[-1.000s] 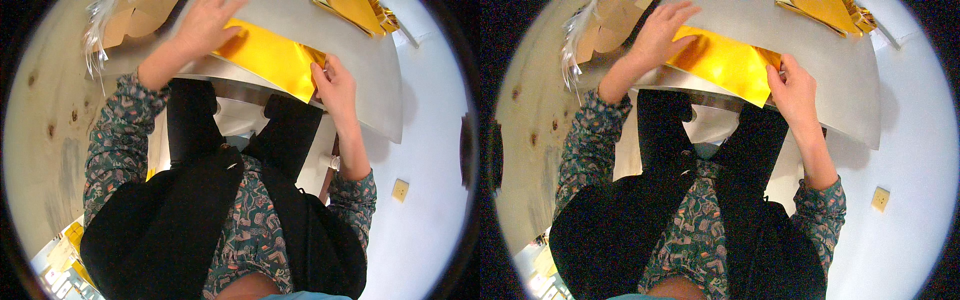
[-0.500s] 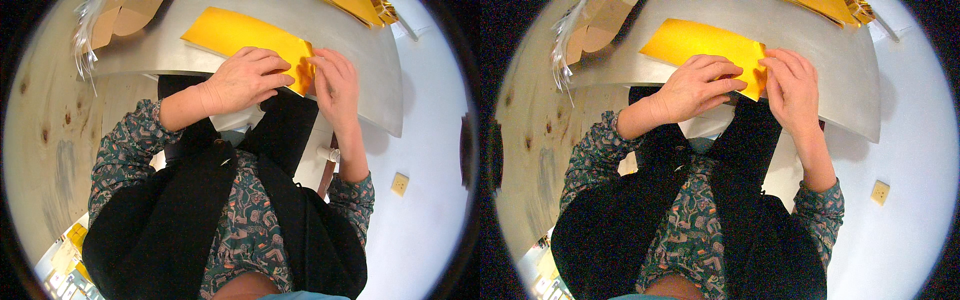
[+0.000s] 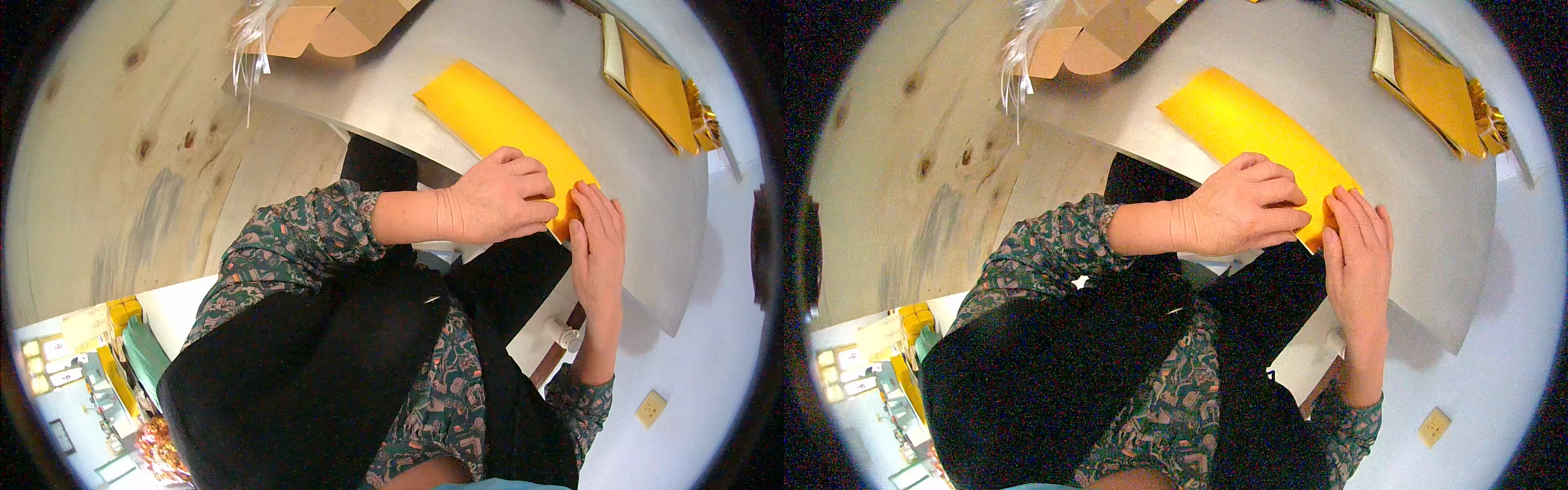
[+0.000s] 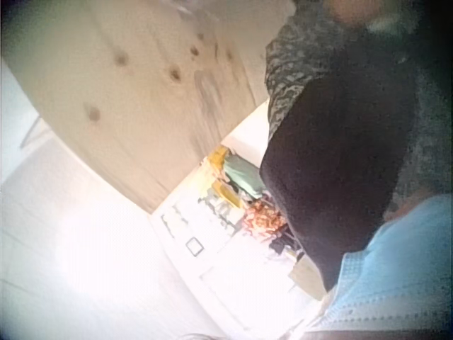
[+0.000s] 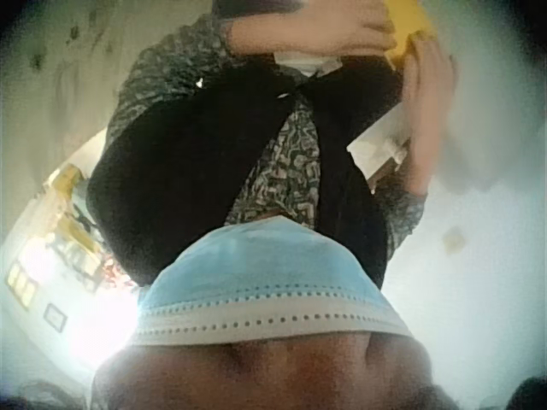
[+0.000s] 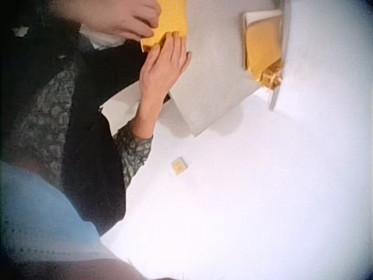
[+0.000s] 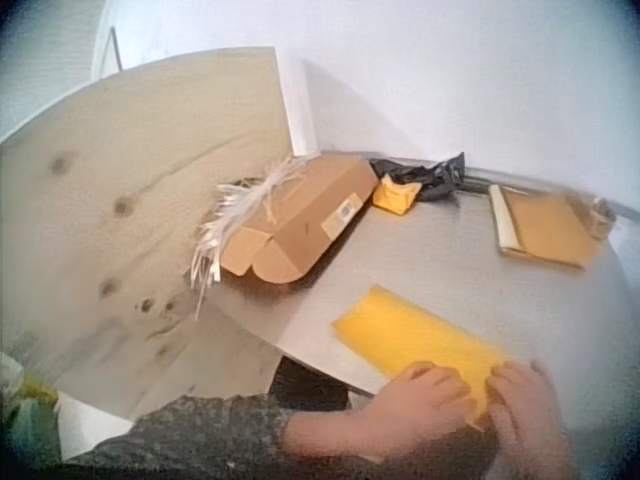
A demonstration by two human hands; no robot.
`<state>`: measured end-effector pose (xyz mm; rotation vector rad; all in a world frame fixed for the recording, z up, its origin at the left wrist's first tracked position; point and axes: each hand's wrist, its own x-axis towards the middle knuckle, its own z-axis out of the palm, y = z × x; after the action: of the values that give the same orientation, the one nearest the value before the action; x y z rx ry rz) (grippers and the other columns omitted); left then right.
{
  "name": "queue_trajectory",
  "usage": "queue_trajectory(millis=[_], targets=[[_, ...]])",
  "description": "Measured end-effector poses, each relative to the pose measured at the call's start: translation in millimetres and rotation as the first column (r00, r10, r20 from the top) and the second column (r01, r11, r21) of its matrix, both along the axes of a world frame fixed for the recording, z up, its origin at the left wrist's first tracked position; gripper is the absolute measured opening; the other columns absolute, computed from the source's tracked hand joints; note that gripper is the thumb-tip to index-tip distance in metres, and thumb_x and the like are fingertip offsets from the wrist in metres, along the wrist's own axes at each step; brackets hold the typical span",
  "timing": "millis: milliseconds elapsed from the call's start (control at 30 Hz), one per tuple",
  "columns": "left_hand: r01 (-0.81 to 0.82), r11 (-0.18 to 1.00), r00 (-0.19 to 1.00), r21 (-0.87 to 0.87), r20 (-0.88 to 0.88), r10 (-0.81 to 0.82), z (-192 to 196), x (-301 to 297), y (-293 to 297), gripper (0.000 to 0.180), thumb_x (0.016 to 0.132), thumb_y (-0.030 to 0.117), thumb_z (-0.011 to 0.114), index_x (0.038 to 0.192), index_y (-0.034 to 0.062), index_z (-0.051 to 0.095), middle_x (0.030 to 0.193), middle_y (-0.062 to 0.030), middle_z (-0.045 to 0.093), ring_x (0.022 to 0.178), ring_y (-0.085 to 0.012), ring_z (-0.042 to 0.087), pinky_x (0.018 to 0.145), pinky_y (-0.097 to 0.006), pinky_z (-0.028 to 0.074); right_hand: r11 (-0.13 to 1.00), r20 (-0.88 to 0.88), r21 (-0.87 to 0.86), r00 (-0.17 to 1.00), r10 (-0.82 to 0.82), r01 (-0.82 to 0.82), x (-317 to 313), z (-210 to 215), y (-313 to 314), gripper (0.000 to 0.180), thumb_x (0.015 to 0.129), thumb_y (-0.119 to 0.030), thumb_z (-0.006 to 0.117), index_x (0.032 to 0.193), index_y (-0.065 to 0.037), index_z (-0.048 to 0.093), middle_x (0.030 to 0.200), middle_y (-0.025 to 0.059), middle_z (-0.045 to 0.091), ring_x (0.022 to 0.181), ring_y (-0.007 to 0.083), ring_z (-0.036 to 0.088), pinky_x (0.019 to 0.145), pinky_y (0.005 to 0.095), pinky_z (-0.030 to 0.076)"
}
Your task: The person folds a yellow sheet of paper by hand on a table, making multiple creases and shaping it into a compact origami form. The person places the finished folded piece on the table among other similar items.
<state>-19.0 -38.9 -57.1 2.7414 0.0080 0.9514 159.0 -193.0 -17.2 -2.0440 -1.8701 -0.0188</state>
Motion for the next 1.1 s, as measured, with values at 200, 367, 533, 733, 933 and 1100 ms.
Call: queue_trajectory(millis=[200, 367, 533, 733, 933, 1100], targets=[[0.017, 0.996, 1.000, -0.093, -0.009, -0.018, 2.7, -4.7, -6.3, 0.031, 0.086, 0.030, 0.077, 0.111, 0.0133, 0.070, 0.119, -0.0059, 0.066, 0.116, -0.0277, 0.062, 0.099, -0.043, 0.049, 0.999, 0.049, -0.037, 0.998, 0.039, -0.038, 7.2, -1.4, -8.6, 0.042, 0.099, -0.022, 0.057, 0.139, -0.007, 0.061, 0.148, 0.0121, 0.058, 0.144, 0.0296, 0.046, 0.125, 0.0523, 0.023], [-0.191, 0.979, 0.977, -0.076, -0.109, 0.183, 8.2, -53.6, 29.5, 0.035, 0.089, 0.028, 0.076, 0.117, 0.0083, 0.070, 0.130, -0.0104, 0.067, 0.121, -0.0315, 0.063, 0.101, -0.045, 0.050, 0.997, 0.016, -0.072, 1.000, 0.023, -0.022, 6.8, -1.2, -9.2, 0.045, 0.098, -0.023, 0.059, 0.141, -0.009, 0.060, 0.150, 0.0112, 0.056, 0.146, 0.0291, 0.044, 0.126, 0.0528, 0.022], [-0.362, 0.932, 0.922, 0.006, -0.146, 0.358, 10.4, -103.1, 57.2, 0.036, 0.091, 0.023, 0.074, 0.124, 0.0095, 0.069, 0.130, -0.0097, 0.068, 0.125, -0.0306, 0.062, 0.104, -0.045, 0.049, 0.997, 0.030, -0.079, 0.999, 0.031, -0.028, 6.7, -2.9, -9.3, 0.043, 0.100, -0.020, 0.057, 0.141, -0.009, 0.060, 0.151, 0.0108, 0.055, 0.146, 0.0283, 0.044, 0.126, 0.0527, 0.022], [-0.392, 0.918, 0.913, -0.056, -0.144, 0.381, 5.8, -115.9, 66.8, 0.031, 0.094, 0.018, 0.069, 0.123, 0.0082, 0.068, 0.128, -0.0104, 0.068, 0.124, -0.0306, 0.062, 0.105, -0.044, 0.048, 0.997, 0.029, -0.075, 0.999, 0.025, -0.023, 6.7, -2.0, -9.2, 0.040, 0.102, -0.018, 0.054, 0.141, -0.010, 0.061, 0.150, 0.0097, 0.056, 0.146, 0.0276, 0.044, 0.126, 0.0518, 0.022], [-0.447, 0.891, 0.891, 0.077, -0.047, 0.451, 21.7, -101.2, 54.0, 0.034, 0.088, 0.022, 0.076, 0.120, 0.0110, 0.069, 0.128, -0.0096, 0.067, 0.126, -0.0309, 0.057, 0.102, -0.046, 0.047, 0.998, 0.017, -0.055, 0.999, 0.032, -0.031, 7.7, -1.8, -8.1, 0.038, 0.102, -0.018, 0.054, 0.138, -0.011, 0.062, 0.149, 0.0088, 0.057, 0.144, 0.0273, 0.047, 0.125, 0.0512, 0.024], [0.027, 0.994, 0.991, -0.110, -0.126, -0.040, 29.4, -42.8, 16.0, 0.059, 0.076, 0.028, 0.085, 0.129, 0.0121, 0.064, 0.137, -0.0088, 0.060, 0.126, -0.0324, 0.056, 0.106, -0.046, 0.045, 0.998, -0.010, -0.044, 0.999, 0.032, -0.033, 8.8, -0.5, -9.4, 0.037, 0.103, -0.019, 0.053, 0.138, -0.011, 0.062, 0.149, 0.0075, 0.057, 0.144, 0.0270, 0.047, 0.124, 0.0511, 0.025]])
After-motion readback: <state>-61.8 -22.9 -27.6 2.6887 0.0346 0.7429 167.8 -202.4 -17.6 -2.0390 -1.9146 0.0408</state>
